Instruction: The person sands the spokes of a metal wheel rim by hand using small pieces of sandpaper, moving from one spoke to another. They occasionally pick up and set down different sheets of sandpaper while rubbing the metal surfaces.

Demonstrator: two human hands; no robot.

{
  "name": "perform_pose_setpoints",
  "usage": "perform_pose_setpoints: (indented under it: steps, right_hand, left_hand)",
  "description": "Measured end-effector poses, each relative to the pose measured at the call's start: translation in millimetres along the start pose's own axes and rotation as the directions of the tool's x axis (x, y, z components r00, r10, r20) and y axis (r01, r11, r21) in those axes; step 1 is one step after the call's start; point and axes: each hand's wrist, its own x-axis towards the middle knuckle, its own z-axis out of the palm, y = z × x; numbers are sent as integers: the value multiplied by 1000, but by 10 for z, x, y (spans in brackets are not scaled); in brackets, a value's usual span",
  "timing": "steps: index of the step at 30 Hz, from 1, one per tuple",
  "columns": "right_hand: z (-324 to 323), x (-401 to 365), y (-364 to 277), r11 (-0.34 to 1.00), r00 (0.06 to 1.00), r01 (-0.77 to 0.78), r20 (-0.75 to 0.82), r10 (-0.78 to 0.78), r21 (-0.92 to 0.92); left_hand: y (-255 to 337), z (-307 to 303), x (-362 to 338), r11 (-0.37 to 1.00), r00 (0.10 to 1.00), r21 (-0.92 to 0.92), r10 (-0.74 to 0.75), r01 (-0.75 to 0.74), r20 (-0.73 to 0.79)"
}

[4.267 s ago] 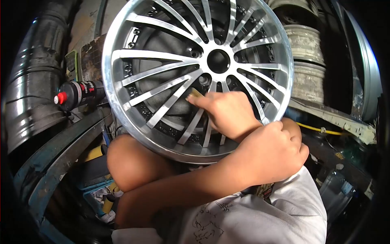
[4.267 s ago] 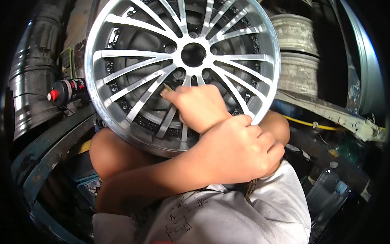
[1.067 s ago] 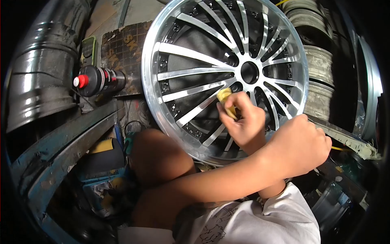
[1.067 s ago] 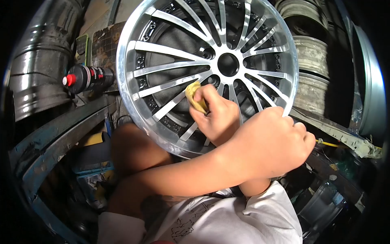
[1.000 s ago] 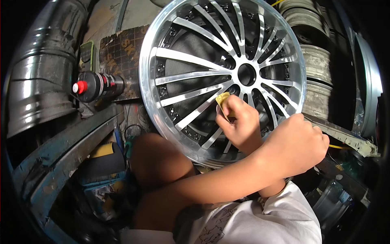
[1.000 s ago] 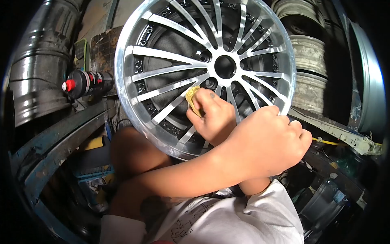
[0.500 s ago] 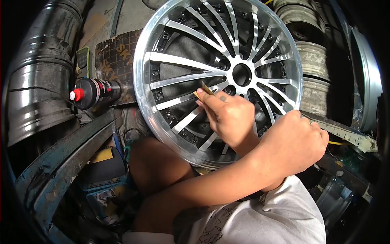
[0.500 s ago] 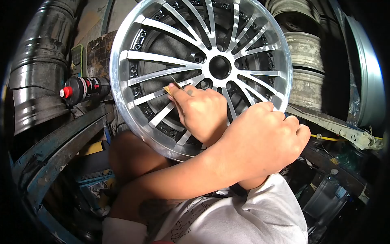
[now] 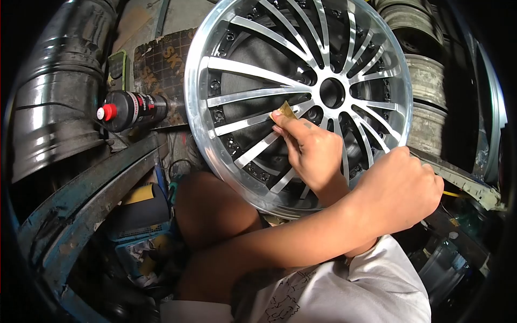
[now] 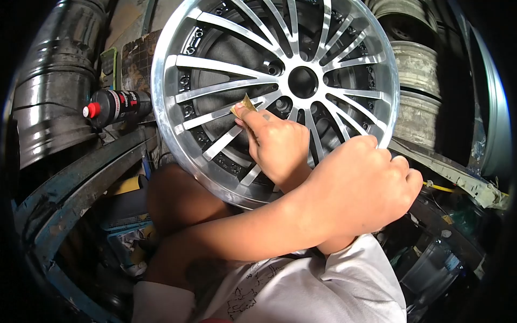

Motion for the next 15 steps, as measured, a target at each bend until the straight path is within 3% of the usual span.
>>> perform_pose_setpoints:
  steps: [2,3,6,9,12,13,15]
  right_hand:
    - [22,14,-19,1000,1000,-15,-2,15,19]
    - [92,28,-6,998,997,11,-77,-6,65]
    - [-183,-47,-4,999,994,-39,103,39,-2]
    - [-234,-256,88,966,998,-47,-34,57,254]
    - [-323,-227,113,968,992,-89,-62,107,236]
    - [-278,-182,177,967,994,29,-112,-1,251]
    - [-192,-204,225,981,986,168,-25,-167,93]
  left_hand:
    - [17,0,-24,1000,1000,-1,-7,7,2]
    - [21,27,-40,1000,1000,3,0,0,5]
    - [9,65,-21,999,999,8,31,-31,14]
    - [19,64,-37,1000,1000,12,18,-18,5]
    - [14,92,-21,1000,1000,7,17,-16,-24]
    - [6,110,-23,1000,999,6,20,-20,-38]
    - [-8,122,-30,1000,998,-2,25,-26,-55]
